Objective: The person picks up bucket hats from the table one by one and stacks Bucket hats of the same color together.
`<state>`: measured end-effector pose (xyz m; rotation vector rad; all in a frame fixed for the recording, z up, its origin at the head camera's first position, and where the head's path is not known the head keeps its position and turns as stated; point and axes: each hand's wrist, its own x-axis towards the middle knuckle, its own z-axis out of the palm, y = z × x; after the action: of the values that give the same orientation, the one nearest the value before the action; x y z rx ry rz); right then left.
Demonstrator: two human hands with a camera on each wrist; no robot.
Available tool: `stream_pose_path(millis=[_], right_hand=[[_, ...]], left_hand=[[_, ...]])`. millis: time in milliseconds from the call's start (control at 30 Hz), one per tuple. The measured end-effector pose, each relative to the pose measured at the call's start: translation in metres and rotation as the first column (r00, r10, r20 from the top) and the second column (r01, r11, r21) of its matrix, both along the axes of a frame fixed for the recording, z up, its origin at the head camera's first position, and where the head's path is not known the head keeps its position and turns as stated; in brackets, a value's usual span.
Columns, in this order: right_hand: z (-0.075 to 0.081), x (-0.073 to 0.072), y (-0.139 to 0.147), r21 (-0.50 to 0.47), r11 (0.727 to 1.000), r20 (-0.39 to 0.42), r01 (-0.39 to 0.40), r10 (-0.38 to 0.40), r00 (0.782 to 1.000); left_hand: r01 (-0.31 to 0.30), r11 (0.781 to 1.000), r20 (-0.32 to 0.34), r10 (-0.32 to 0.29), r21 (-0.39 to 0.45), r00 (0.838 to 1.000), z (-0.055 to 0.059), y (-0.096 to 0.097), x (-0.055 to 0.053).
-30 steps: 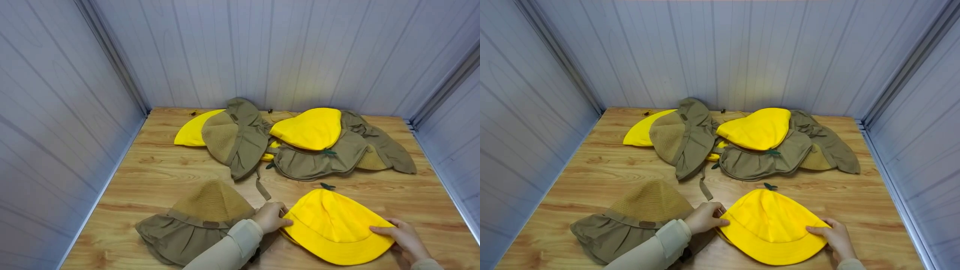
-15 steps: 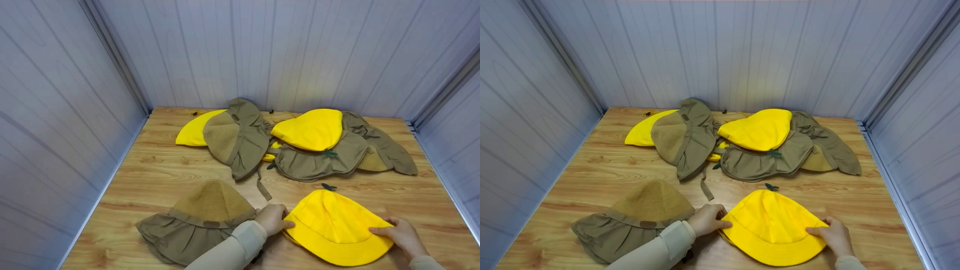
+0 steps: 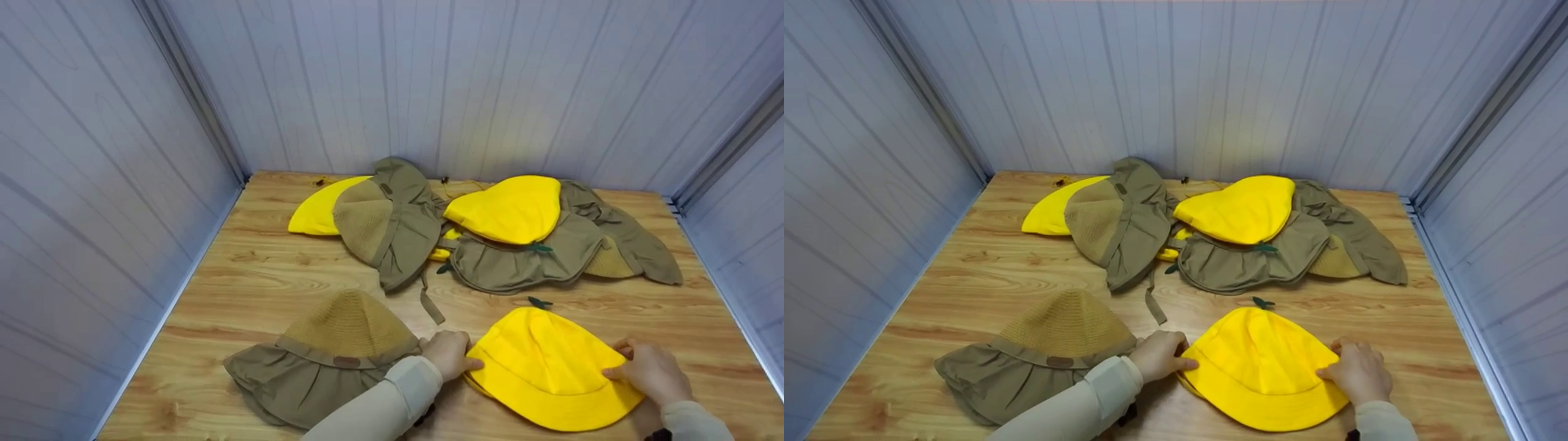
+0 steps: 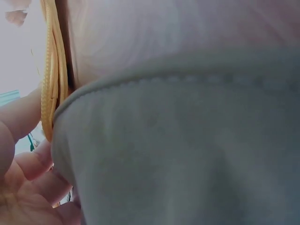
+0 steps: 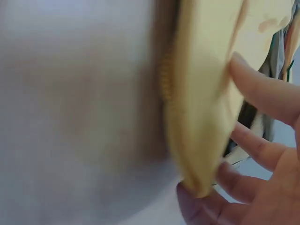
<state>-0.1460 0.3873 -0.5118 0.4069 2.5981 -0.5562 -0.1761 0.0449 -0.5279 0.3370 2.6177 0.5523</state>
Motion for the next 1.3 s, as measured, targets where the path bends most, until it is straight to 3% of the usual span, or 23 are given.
stream_pose_path(millis=[133,267,400,467,500,533,567,667,733,767,800,867,933,1033,1133,1233,1300], right_hand=[[0.01,-0.011,-0.015,0.082,0.992,0.002,-0.092,0.092,0.996],[0.026,-0.026,-0.027,0.05,0.988,0.006,-0.146,0.146,0.989],[0.042,-0.043,-0.038,-0.169,0.977,-0.128,-0.13,0.109,0.986],[0.049,-0.053,-0.045,-0.358,0.927,-0.188,-0.113,0.047,0.981],[0.052,-0.059,-0.048,-0.464,0.88,-0.198,-0.097,0.004,0.98],[0.054,-0.066,-0.05,-0.573,0.815,-0.192,-0.081,-0.037,0.981],[0.057,-0.072,-0.053,-0.684,0.728,-0.16,-0.045,-0.09,0.983],[0.06,-0.092,-0.064,-0.92,0.379,0.005,0.095,-0.232,0.973],[0.057,-0.105,-0.077,-0.971,0.138,0.149,0.197,-0.297,0.943],[0.054,-0.112,-0.084,-0.971,0.037,0.212,0.235,-0.312,0.926],[0.051,-0.119,-0.092,-0.963,-0.047,0.266,0.266,-0.322,0.909],[0.043,-0.134,-0.108,-0.926,-0.184,0.375,0.33,-0.342,0.861],[0.036,-0.148,-0.122,-0.882,-0.282,0.462,0.377,-0.36,0.811],[0.028,-0.165,-0.136,-0.818,-0.386,0.564,0.425,-0.395,0.725],[0.023,-0.175,-0.142,-0.764,-0.475,0.633,0.437,-0.416,0.653],[0.019,-0.18,-0.143,-0.728,-0.53,0.673,0.435,-0.432,0.601],[0.016,-0.182,-0.143,-0.727,-0.53,0.679,0.438,-0.457,0.575]], left_hand=[[-0.011,1.0,0.013,0.011,-0.006,1.0,-0.001,0.0,-0.001],[-0.015,1.0,0.017,0.014,0.02,1.0,-0.002,0.001,-0.001],[-0.011,0.999,0.016,0.01,0.037,1.0,-0.001,0.003,-0.002],[-0.016,0.999,0.018,0.015,0.046,1.0,0.0,0.004,-0.001],[-0.019,0.998,0.02,0.018,0.052,1.0,0.0,0.004,-0.001],[-0.022,0.998,0.023,0.02,0.059,1.0,0.0,0.005,-0.001],[-0.024,0.997,0.027,0.022,0.067,0.999,0.0,0.005,-0.001],[-0.031,0.996,0.037,0.028,0.087,0.999,-0.001,0.005,-0.001],[-0.034,0.996,0.042,0.03,0.088,0.999,0.0,0.003,-0.002],[-0.037,0.995,0.045,0.033,0.091,0.998,0.0,0.002,-0.002],[-0.041,0.995,0.048,0.037,0.092,0.998,0.0,0.001,-0.003],[-0.052,0.994,0.051,0.048,0.099,0.998,-0.001,-0.002,-0.005],[-0.058,0.992,0.049,0.053,0.113,0.997,-0.001,-0.005,-0.006],[-0.065,0.99,0.042,0.06,0.127,0.997,-0.001,-0.005,-0.006],[-0.07,0.989,0.044,0.065,0.133,0.997,-0.001,-0.004,-0.006],[-0.069,0.989,0.05,0.063,0.129,0.997,-0.001,-0.002,-0.005],[-0.061,0.99,0.052,0.055,0.123,0.997,-0.002,-0.002,-0.004]])
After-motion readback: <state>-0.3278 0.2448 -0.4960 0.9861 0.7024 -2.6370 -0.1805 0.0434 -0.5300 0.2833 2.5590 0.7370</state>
